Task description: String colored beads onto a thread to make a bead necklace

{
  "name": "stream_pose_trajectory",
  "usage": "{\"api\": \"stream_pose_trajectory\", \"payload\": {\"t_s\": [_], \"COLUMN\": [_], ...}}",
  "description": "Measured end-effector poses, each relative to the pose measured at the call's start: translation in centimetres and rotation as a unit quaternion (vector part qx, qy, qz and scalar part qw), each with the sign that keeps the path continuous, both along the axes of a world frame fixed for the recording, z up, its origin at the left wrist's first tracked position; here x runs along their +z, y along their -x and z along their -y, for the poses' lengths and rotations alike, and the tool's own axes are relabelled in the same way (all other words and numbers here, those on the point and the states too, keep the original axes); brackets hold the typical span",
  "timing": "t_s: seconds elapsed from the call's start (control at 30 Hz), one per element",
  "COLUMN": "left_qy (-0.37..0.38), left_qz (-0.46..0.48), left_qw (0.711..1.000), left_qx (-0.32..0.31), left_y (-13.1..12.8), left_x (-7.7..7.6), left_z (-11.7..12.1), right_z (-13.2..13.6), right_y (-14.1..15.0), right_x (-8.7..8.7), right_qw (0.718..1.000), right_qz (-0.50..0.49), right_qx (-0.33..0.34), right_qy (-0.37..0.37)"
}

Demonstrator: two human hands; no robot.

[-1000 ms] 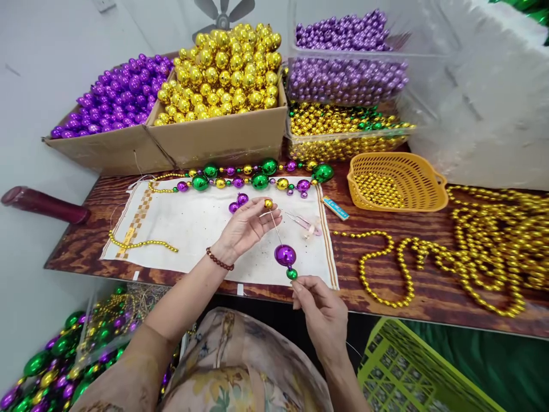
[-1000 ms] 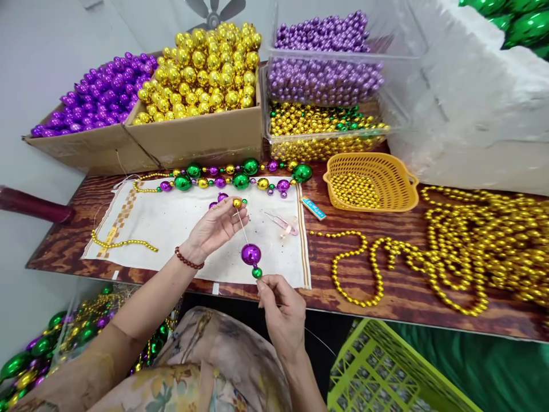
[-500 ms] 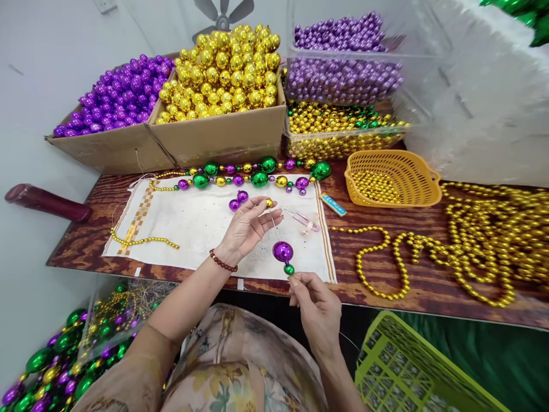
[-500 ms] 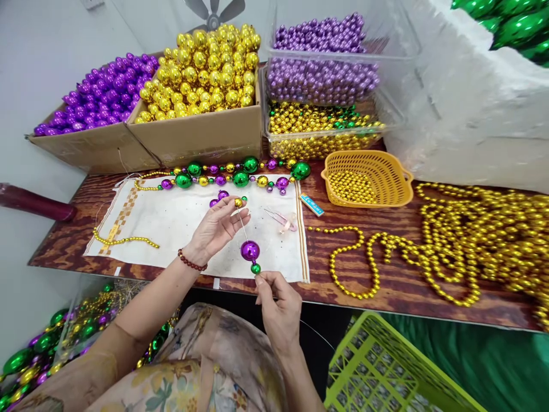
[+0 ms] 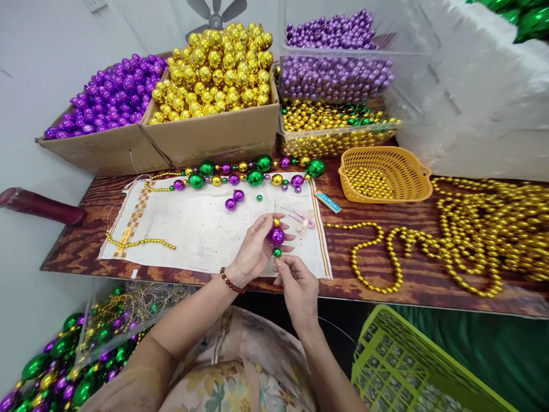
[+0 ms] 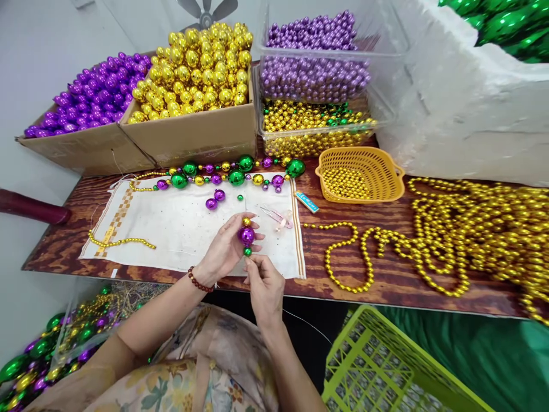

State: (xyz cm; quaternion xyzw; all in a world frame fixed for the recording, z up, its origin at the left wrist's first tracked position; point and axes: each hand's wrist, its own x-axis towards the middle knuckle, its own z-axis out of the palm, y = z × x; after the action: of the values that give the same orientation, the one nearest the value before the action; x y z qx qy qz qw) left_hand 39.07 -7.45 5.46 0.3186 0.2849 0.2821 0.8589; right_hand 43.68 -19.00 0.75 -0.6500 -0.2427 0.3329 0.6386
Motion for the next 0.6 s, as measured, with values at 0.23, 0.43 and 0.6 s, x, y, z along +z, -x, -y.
{"api": "stream_pose_trajectory", "payload": {"t_s": [0.23, 0.43, 0.6], "left_qy": [-0.121, -0.207, -0.209], "left_qz": [-0.134, -0.173, -0.142], "left_qw": [0.955, 0.899, 0.903], "left_qx": [-0.237, -0.345, -0.348], "left_y": [-0.5, 0.0, 1.1], "left_x": [0.5, 1.9, 2.7], "left_z": [-0.4, -0.7, -1.7], "right_z": [0.2, -0.2, -1.2], "right_y": [-5.1, -9.4, -6.5], "right_x": [1.8, 3.0, 3.1], "right_qw": [0.997, 0.957, 0.976], "right_qz": [0.029, -0.109, -0.166], "right_qx": [-0.063, -0.207, -0.045], "right_qy": [-0.011, -0.169, -0.136]}}
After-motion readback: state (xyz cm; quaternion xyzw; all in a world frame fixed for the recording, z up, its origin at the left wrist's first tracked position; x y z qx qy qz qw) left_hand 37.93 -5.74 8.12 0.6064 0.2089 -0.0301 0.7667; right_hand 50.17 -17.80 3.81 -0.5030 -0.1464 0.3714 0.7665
